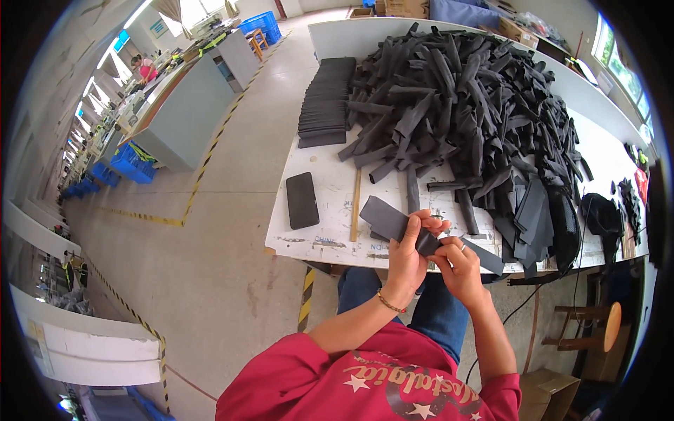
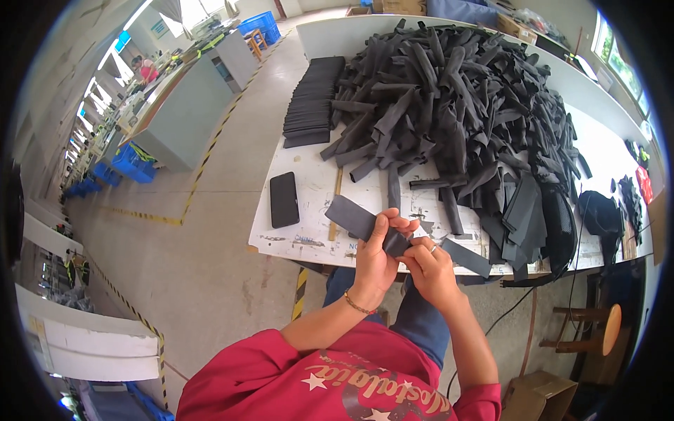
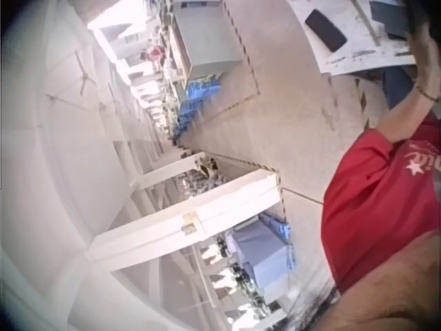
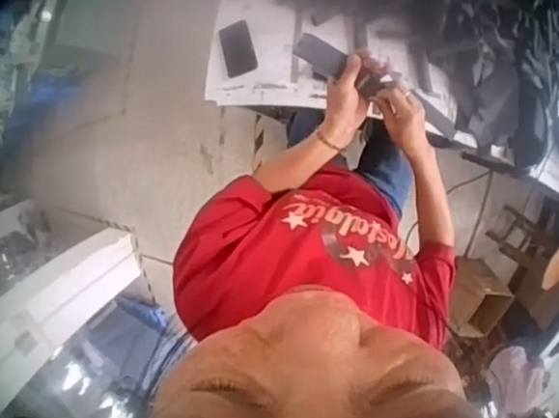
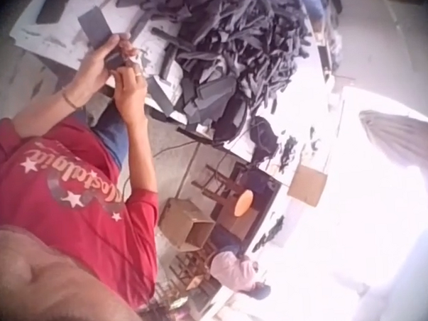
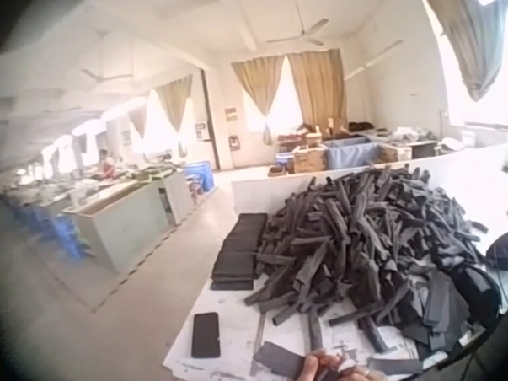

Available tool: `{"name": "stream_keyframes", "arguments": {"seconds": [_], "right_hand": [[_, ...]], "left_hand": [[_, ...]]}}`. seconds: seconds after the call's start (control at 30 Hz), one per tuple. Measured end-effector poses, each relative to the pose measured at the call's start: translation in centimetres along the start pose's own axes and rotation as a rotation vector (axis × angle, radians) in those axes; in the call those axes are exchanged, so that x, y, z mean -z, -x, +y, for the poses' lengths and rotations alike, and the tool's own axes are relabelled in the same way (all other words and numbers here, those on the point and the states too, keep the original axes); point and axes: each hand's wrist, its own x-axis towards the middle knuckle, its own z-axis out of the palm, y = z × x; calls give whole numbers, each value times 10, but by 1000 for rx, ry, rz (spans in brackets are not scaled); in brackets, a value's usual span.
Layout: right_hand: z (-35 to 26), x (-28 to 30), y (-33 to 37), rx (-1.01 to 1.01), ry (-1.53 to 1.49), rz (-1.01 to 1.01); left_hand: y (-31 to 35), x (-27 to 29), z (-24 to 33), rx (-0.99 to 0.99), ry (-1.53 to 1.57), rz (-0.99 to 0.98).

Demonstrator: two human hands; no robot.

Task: The person is inspecting and sorting small grey foam pieces on a workbench in a manufacturing environment.

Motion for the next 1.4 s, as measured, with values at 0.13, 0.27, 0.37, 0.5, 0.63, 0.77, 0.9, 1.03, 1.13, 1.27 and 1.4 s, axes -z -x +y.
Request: {"name": "stream_keyframes", "arguments": {"seconds": [0.13, 0.27, 0.37, 0.5, 0.63, 0.77, 0.9, 1.03, 1.13, 1.27, 1.4], "right_hand": [[3, -3, 3, -30, 1, -38], [-1, 0, 8, -31, 16, -54], [-2, -1, 7, -25, 30, -36], [1, -4, 8, 3, 7, 21], [3, -4, 10, -16, -7, 7], [3, -4, 9, -37, -10, -7], [3, -4, 7, -49, -7, -18], [3, -1, 6, -70, -24, -40], [4, -2, 6, -71, -27, -37], [5, -3, 6, -66, -16, -26], [6, -3, 4, -32, 3, -32]], "left_hand": [[-7, -5, 23, -2, -6, 156], [-15, 1, 32, -68, -105, 88], [-13, 0, 27, -87, -139, 132], [-10, -3, 22, -116, -103, 154], [-8, -6, 20, -106, -107, 171], [-9, -5, 16, -117, -110, 191], [-10, -5, 13, -170, -74, 164], [-11, -5, 8, -187, -44, 136], [-12, -3, 7, -201, -69, 125], [-13, -4, 6, -212, -57, 136], [-14, -2, 7, -196, -61, 135]]}}
